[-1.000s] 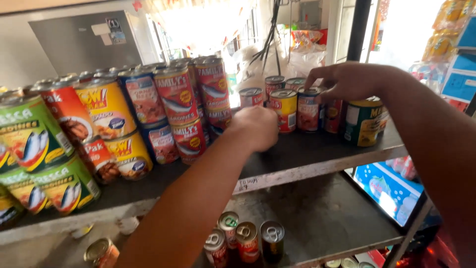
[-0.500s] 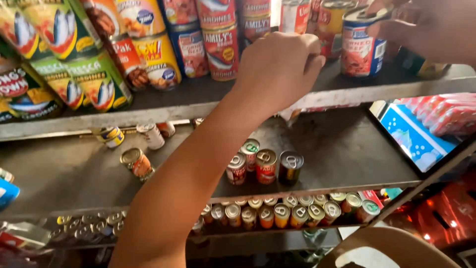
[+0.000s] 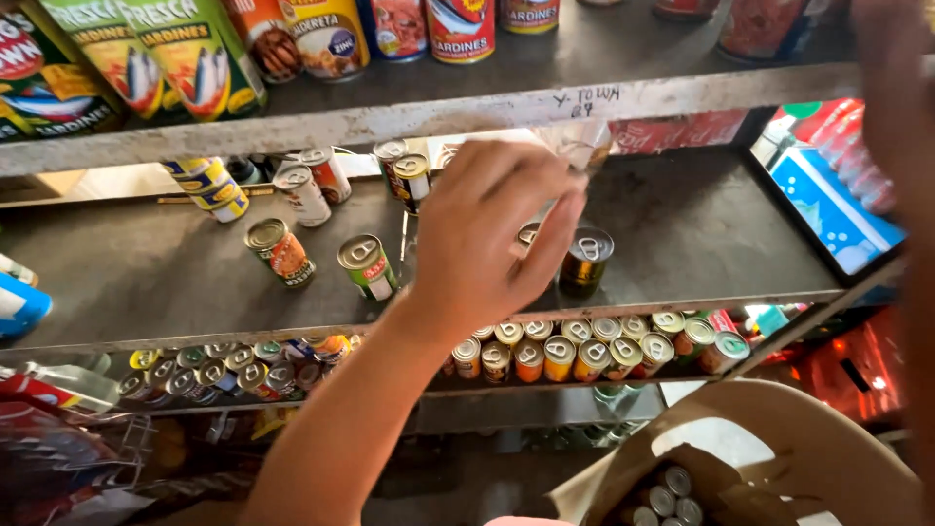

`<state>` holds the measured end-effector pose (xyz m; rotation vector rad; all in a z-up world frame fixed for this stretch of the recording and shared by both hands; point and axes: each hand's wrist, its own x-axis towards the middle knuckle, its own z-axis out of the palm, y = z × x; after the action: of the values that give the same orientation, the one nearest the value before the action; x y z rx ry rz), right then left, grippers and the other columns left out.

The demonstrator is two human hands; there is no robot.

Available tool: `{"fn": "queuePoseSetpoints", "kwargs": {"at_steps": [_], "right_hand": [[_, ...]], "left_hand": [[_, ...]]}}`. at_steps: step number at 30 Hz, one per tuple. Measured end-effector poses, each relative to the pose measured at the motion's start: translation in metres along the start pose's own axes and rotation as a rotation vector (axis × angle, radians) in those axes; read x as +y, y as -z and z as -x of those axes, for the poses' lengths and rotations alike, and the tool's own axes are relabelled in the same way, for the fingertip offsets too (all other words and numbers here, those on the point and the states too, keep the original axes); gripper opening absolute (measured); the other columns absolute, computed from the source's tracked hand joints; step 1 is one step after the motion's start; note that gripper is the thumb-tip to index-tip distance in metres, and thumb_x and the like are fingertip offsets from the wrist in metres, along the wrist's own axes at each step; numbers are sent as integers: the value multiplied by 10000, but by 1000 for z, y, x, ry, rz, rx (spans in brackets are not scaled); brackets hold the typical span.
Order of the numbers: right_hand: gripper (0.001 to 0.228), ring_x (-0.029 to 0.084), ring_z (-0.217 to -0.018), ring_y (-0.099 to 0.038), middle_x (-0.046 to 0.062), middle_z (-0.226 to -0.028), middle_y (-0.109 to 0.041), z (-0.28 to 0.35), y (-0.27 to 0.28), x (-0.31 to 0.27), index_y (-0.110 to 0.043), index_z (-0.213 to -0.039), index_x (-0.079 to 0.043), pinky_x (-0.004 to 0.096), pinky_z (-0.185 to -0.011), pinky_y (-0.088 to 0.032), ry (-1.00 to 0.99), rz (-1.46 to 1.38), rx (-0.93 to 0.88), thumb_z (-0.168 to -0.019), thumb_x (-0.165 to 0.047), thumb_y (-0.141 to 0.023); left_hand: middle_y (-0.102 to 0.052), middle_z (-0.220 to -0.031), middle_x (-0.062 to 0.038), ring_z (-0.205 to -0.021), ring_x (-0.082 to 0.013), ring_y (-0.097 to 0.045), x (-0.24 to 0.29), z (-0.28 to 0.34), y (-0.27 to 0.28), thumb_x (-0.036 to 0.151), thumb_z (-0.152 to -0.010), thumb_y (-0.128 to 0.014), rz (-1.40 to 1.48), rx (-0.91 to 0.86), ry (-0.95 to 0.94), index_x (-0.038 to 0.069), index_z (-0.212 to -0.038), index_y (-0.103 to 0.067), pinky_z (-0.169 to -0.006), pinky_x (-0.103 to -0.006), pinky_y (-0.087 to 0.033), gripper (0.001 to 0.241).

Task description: Organizing and stacking various canned food items on retail shelves.

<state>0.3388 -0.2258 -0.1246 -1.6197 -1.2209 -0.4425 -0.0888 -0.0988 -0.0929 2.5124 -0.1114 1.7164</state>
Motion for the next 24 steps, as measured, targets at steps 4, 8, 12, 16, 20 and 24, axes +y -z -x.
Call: {"fn": "queuePoseSetpoints", "kwargs": {"at_steps": [4,8,12,16,20,24], "right_hand": [[206,201,-991,-630,61,-1142,-689,90,-39,-142,-649,-1213,-22,312,-849,-470,312,8,106,-1032,-120,-657],[320,310,-1136,-625,63,-1236,-651,144,-99,-185,-680,-1211,-145,466,-1016,-433,450,107,-71,-908,-133,-782],[460,349,-1269,-535,104,-1320,-600,166,-152,-163,-666,-1303,-123,528,-1080,-384,321,217,-146,-867,-209,-784],[526,387,-1390,-393,126,-1433,-527,187,-177,-155,-646,-1322,-175,572,-1138,-277,280,392,-218,-813,-255,-752],[457,390,-1432,-351,123,-1495,-500,199,-188,-153,-647,-1289,-185,578,-1159,-225,287,368,-193,-837,-215,-710],[380,362,-1436,-360,104,-1505,-512,214,-192,-153,-662,-1225,-196,575,-1156,-219,282,355,-163,-847,-210,-692]], "left_hand": [[-681,-1140,-35,-1038,-252,-649,-5,60,-23,116,-974,-722,21,51,219,119,-1075,-684,-923,-367,-531,108],[-671,-1185,-31,-1163,-276,-602,-25,119,-58,165,-926,-736,-125,24,420,149,-1130,-697,-1039,-415,-490,208],[-605,-1314,-66,-1264,-311,-504,-22,134,-79,223,-851,-736,-307,-126,488,131,-1339,-636,-1023,-478,-412,507],[-536,-1438,-82,-1357,-347,-426,-28,157,-98,245,-847,-735,-435,-186,427,179,-1392,-605,-1066,-516,-334,564],[-520,-1495,-78,-1385,-360,-419,-30,166,-100,245,-907,-732,-464,-120,406,189,-1253,-625,-1023,-502,-276,366],[-541,-1464,-116,-1373,-363,-433,-30,174,-96,233,-903,-720,-433,-123,387,167,-1203,-628,-1011,-505,-299,320]]}}
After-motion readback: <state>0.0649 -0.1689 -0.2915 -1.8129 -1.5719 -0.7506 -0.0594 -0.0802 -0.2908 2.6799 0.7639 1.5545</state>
